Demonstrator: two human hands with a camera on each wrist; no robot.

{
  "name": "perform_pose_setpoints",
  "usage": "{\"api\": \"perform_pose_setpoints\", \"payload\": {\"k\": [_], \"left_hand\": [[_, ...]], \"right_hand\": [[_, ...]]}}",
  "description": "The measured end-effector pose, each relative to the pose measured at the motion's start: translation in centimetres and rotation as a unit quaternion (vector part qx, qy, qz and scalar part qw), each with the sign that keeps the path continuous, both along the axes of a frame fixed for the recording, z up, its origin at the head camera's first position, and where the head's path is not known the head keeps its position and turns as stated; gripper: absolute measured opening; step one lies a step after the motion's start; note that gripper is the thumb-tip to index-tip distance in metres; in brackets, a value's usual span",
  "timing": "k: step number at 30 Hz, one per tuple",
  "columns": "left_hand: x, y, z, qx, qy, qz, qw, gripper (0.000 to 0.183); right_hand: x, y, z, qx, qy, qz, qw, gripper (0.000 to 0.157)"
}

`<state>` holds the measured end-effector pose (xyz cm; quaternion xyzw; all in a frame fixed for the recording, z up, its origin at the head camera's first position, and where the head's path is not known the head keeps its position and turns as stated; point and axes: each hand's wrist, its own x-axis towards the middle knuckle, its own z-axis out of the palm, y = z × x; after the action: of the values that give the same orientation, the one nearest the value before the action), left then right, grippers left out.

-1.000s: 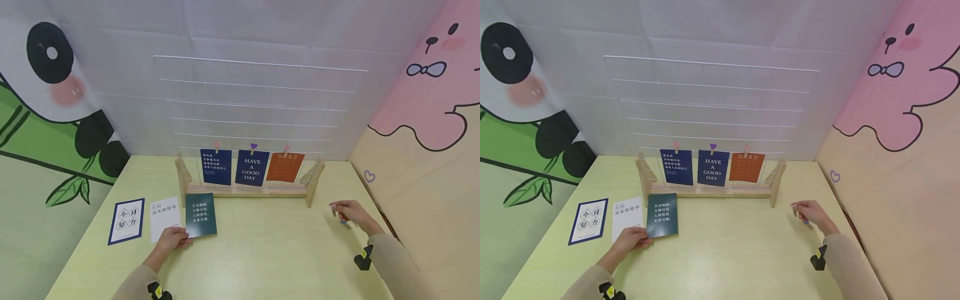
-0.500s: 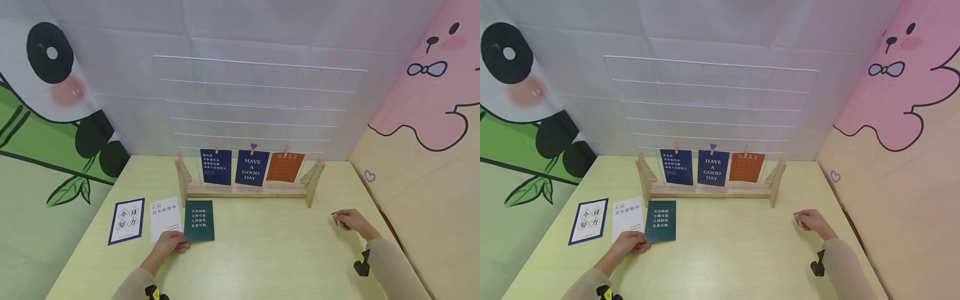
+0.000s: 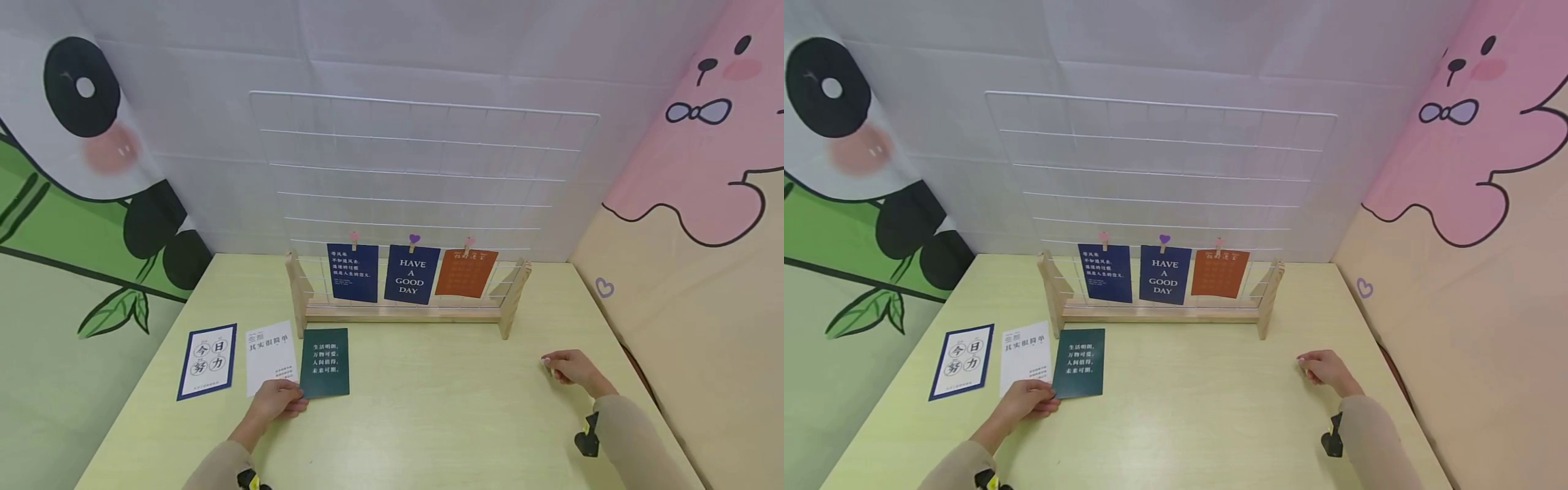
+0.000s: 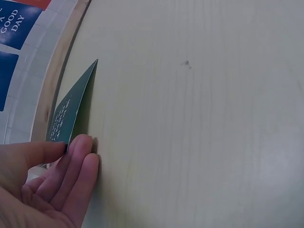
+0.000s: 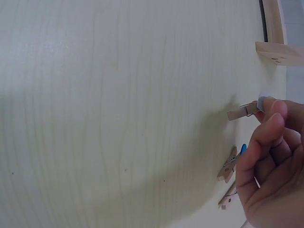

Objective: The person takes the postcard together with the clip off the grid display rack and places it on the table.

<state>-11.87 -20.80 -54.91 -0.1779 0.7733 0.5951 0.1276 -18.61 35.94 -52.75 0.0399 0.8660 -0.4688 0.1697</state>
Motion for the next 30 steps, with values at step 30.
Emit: {"api": "perform_pose_setpoints", "payload": {"k": [30], "left_hand": [[-2.0,0.3,2.6,-0.085,0.104,-0.036,0.9903,0.026]], "right_hand": [[-1.2,-2.6,2.7,-0.024,0.102,-0.042,0.994,0.038]]}}
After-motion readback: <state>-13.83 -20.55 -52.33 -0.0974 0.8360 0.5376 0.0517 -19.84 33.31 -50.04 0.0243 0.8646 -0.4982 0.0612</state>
